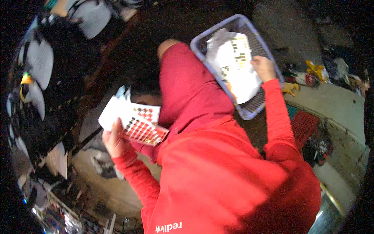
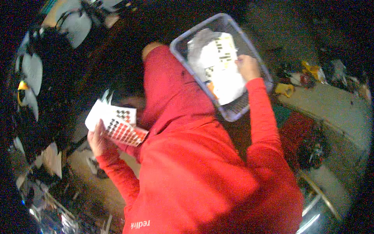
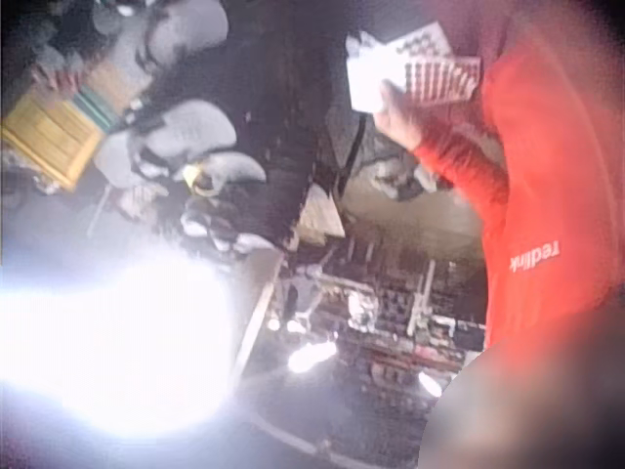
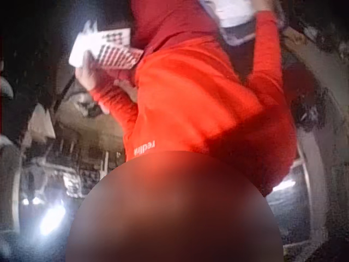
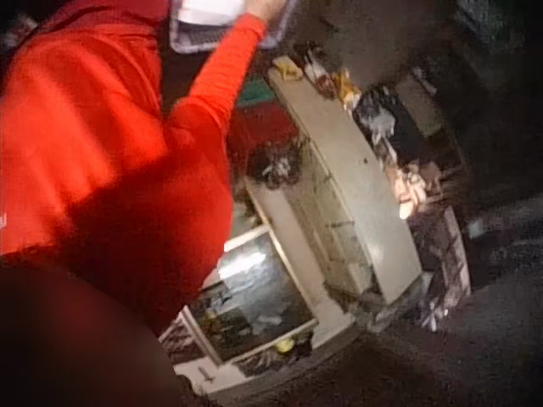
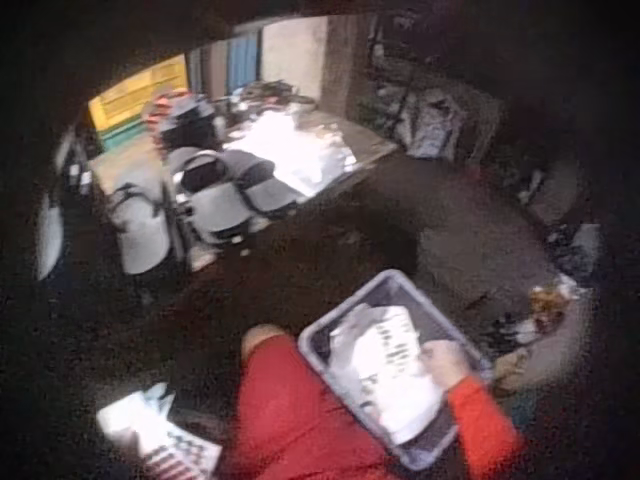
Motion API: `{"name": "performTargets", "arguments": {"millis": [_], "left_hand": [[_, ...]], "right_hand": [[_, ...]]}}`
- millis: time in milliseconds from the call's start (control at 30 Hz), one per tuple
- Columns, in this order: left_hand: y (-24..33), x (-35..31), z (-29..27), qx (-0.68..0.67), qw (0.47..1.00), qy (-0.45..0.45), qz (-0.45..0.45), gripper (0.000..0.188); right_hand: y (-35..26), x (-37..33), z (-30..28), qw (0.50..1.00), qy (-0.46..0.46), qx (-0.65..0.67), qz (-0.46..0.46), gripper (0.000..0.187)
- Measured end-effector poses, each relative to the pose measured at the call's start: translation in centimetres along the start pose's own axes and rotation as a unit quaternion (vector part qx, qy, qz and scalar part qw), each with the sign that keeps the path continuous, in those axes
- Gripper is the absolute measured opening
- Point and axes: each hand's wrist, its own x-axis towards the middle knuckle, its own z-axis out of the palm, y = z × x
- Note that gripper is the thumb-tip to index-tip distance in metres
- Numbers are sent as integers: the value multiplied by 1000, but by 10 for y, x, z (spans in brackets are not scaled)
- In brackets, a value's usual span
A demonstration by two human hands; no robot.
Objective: The person picks up flip-flops from a table, then sits on the floor and applies small round stickers to the soles of several flip-flops one by one. The person handles multiple flip-flops and sticker sheets, placing stickers in a pattern on each sole.
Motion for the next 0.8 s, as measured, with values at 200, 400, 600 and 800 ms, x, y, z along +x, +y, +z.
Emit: {"name": "performTargets", "arguments": {"millis": [200,400,600,800], "left_hand": [[-6,9,2,16,999,-16,-23,22],[-4,9,4,30,1000,2,-10,14],[7,7,15,42,999,3,-21,12],[5,9,16,38,999,-12,-4,11]], "right_hand": [[2,-3,14,994,21,74,-73,37],[-17,-25,-23,974,-170,24,-146,49],[-49,-78,-36,930,-198,-211,-229,94],[-44,-47,-27,996,-65,0,-63,60]]}}
